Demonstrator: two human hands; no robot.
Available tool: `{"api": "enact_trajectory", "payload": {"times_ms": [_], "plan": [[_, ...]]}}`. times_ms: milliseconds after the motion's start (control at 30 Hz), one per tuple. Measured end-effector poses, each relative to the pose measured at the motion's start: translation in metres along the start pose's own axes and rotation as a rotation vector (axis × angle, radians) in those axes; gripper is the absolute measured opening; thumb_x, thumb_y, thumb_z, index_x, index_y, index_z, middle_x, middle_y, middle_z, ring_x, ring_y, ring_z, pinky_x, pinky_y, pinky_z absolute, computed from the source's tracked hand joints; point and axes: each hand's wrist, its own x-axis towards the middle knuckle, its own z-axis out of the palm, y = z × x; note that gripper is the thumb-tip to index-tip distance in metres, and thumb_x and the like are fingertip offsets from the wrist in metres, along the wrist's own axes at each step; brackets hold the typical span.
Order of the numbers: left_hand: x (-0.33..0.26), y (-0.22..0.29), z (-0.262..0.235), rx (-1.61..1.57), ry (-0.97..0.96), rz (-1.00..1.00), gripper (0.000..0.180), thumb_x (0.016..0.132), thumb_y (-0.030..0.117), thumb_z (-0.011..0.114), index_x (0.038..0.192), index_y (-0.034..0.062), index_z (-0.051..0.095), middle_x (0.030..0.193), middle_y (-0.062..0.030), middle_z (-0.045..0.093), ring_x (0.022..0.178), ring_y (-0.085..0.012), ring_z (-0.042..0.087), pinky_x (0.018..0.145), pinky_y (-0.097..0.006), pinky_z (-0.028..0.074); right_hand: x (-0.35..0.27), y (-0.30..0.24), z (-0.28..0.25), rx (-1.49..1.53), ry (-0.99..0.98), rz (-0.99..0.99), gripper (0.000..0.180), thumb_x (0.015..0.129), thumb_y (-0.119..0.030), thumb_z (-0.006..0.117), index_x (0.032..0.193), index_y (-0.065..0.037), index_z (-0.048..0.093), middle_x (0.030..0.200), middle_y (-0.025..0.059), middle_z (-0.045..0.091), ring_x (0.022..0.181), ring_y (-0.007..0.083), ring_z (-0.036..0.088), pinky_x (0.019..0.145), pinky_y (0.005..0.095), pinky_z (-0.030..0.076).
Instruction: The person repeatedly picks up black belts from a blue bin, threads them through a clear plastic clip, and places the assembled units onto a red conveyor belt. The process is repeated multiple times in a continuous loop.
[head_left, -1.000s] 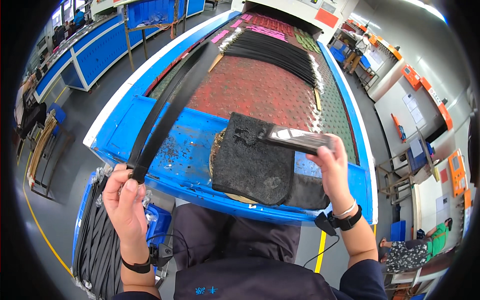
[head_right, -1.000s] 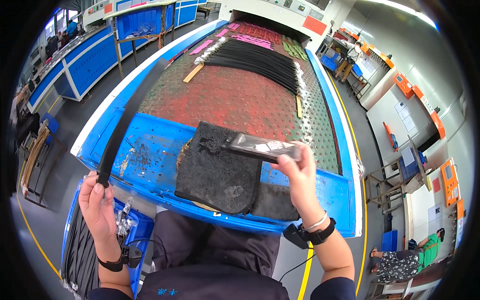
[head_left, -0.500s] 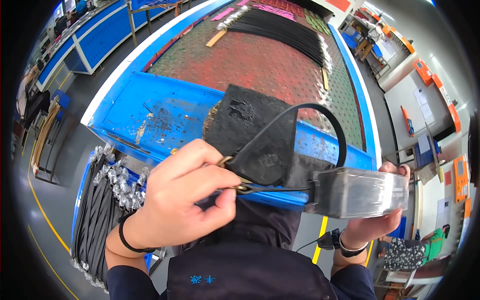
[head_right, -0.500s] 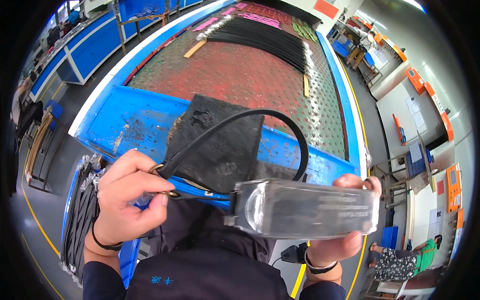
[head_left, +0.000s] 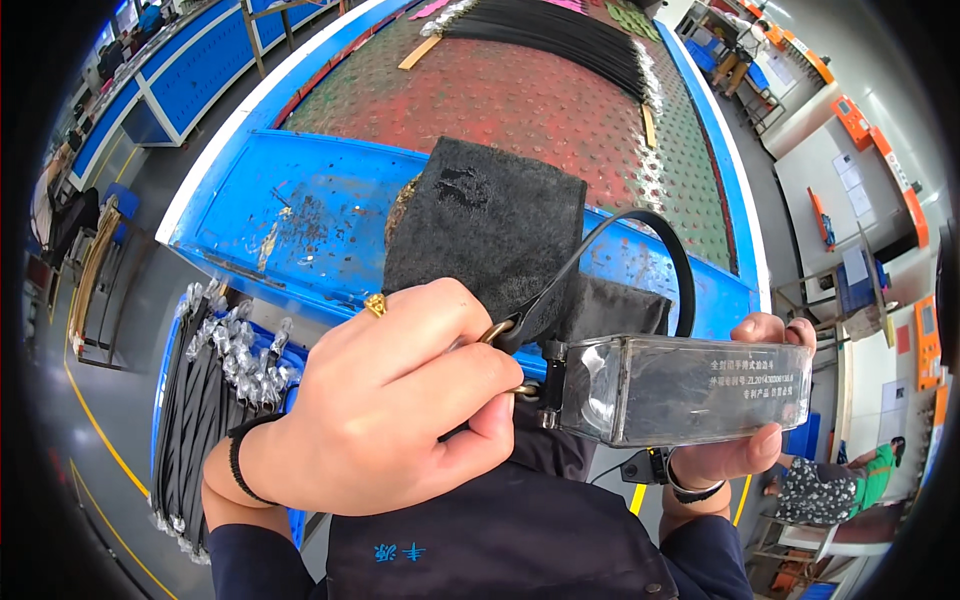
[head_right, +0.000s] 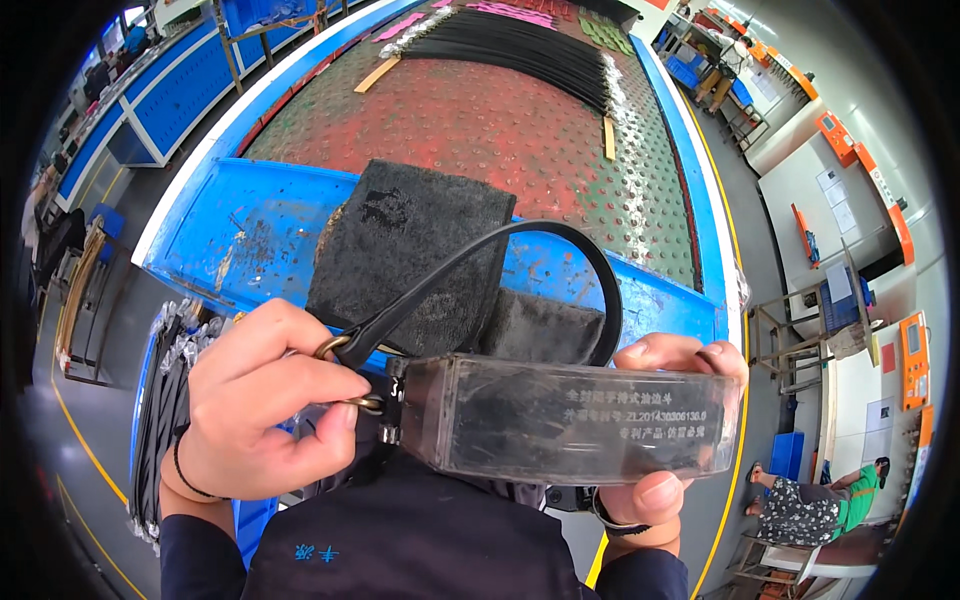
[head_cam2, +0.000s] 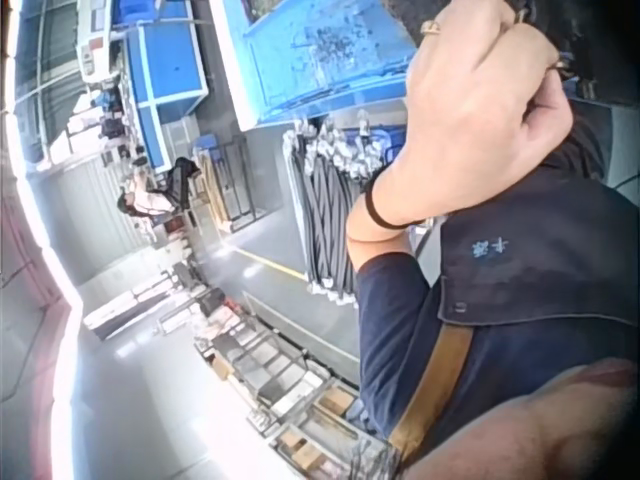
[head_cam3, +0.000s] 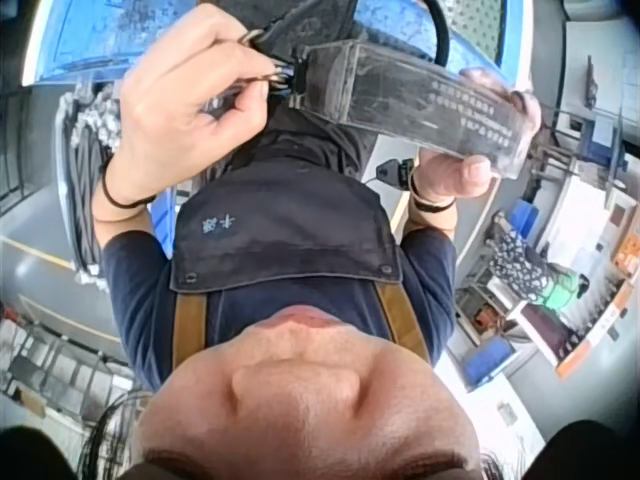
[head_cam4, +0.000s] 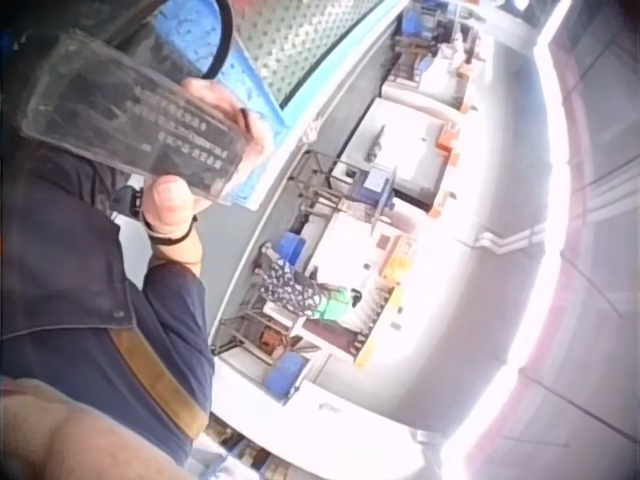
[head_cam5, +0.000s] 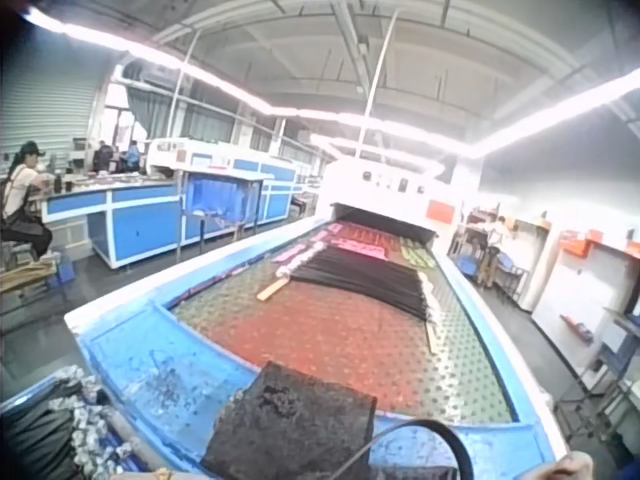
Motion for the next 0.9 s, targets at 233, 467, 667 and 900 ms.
{"api": "enact_trajectory", "payload": {"times_ms": [233,467,667,900], "plan": [[-0.002,-0.001,0.000,-0.006,-0.010,-0.009,0.021,0.051,-0.006,0.061,0.071,0.0027,0.062,0.070,-0.0083,0.052,0.056,-0.0172,0.050,0.047,-0.026,0.038,-0.002,0.000,-0.001,-0.045,-0.002,-0.008,0.076,0.066,-0.051,0.058,0.121,-0.006,0.032,0.099,0.0095,0.042,0.091,0.0153,0.044,0.073,0.0259,0.046],[-0.003,-0.001,-0.002,0.028,0.042,-0.041,0.022,0.050,-0.005,0.061,0.070,0.0039,0.062,0.070,-0.0073,0.052,0.057,-0.0170,0.050,0.048,-0.026,0.038,-0.004,-0.002,-0.006,-0.152,0.020,-0.076,0.077,0.066,-0.053,0.057,0.121,-0.006,0.031,0.099,0.0091,0.041,0.093,0.0161,0.043,0.072,0.0270,0.046],[-0.004,0.003,-0.003,0.081,0.074,0.013,0.024,0.049,-0.004,0.061,0.071,0.0057,0.063,0.071,-0.0060,0.051,0.058,-0.0178,0.050,0.049,-0.027,0.039,0.010,-0.007,0.003,0.086,0.283,0.047,0.083,0.061,-0.057,0.059,0.122,-0.006,0.033,0.098,0.0107,0.046,0.086,0.0173,0.047,0.069,0.0285,0.045],[-0.006,0.002,-0.002,0.177,0.068,0.112,0.028,0.047,-0.003,0.060,0.072,0.0090,0.064,0.073,-0.0050,0.052,0.057,-0.0185,0.049,0.049,-0.028,0.039,0.007,-0.005,0.003,0.069,0.106,0.150,0.086,0.057,-0.057,0.065,0.120,-0.006,0.036,0.093,0.0137,0.051,0.082,0.0189,0.050,0.069,0.0287,0.044]]}}
